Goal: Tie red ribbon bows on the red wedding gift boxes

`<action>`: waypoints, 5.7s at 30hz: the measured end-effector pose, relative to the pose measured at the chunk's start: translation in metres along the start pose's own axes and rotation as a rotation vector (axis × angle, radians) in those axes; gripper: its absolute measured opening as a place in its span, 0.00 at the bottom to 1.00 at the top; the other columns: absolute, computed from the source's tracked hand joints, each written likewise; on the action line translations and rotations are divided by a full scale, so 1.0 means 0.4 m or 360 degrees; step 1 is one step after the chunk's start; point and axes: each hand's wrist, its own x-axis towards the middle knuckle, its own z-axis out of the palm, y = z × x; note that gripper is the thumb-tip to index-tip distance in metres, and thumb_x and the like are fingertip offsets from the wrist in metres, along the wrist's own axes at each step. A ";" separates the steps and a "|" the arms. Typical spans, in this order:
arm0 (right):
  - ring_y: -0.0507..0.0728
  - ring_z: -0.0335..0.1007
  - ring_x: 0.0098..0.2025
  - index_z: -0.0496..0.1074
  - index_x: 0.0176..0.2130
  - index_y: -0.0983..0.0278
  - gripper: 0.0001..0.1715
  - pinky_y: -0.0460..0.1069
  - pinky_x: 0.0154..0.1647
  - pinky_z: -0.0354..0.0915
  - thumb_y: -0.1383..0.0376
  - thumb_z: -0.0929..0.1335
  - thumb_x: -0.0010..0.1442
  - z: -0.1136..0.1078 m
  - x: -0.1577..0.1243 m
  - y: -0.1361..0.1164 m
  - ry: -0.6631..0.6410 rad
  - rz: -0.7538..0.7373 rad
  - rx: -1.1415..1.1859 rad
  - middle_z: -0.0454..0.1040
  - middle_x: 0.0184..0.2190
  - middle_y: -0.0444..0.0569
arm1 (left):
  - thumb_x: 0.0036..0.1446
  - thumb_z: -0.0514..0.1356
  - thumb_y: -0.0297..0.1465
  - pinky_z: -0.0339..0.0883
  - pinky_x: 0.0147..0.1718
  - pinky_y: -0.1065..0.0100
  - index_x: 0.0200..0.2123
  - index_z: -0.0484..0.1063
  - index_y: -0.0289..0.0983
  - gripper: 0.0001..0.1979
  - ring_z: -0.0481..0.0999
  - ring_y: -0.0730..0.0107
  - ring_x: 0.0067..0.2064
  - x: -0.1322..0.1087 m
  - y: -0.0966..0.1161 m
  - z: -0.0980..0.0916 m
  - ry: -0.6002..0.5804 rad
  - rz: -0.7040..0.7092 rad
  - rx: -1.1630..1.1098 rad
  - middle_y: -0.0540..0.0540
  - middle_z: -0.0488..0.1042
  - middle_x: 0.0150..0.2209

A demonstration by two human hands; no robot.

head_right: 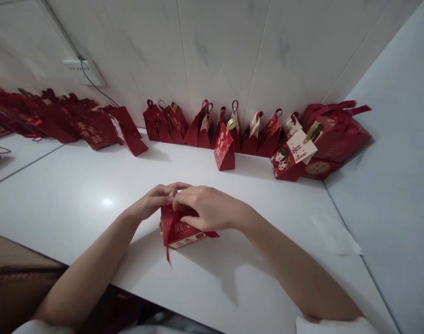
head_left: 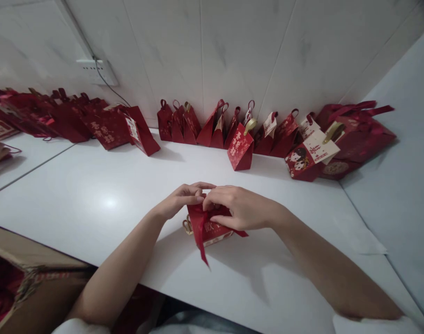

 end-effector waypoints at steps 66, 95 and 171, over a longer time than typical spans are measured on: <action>0.54 0.66 0.37 0.69 0.34 0.61 0.11 0.48 0.37 0.62 0.61 0.73 0.53 -0.022 -0.012 -0.009 -0.0065 0.0580 0.0334 0.69 0.37 0.45 | 0.56 0.64 0.32 0.64 0.54 0.55 0.24 0.69 0.33 0.12 0.73 0.54 0.55 -0.001 -0.016 -0.027 -0.0133 0.0051 0.0005 0.39 0.66 0.60; 0.47 0.52 0.21 0.62 0.25 0.63 0.22 0.45 0.23 0.50 0.52 0.67 0.62 -0.053 -0.017 0.019 -0.0580 0.0688 0.0862 0.60 0.18 0.38 | 0.56 0.66 0.35 0.66 0.48 0.62 0.20 0.69 0.33 0.17 0.74 0.62 0.49 -0.006 0.026 0.035 -0.0011 0.0050 0.0490 0.43 0.70 0.56; 0.55 0.67 0.38 0.73 0.41 0.61 0.15 0.49 0.38 0.62 0.54 0.64 0.65 -0.083 -0.042 0.010 0.0088 0.0656 0.0379 0.73 0.38 0.47 | 0.59 0.61 0.38 0.64 0.50 0.59 0.21 0.71 0.35 0.17 0.72 0.59 0.52 0.006 -0.014 -0.003 0.0033 0.0158 0.0077 0.43 0.71 0.54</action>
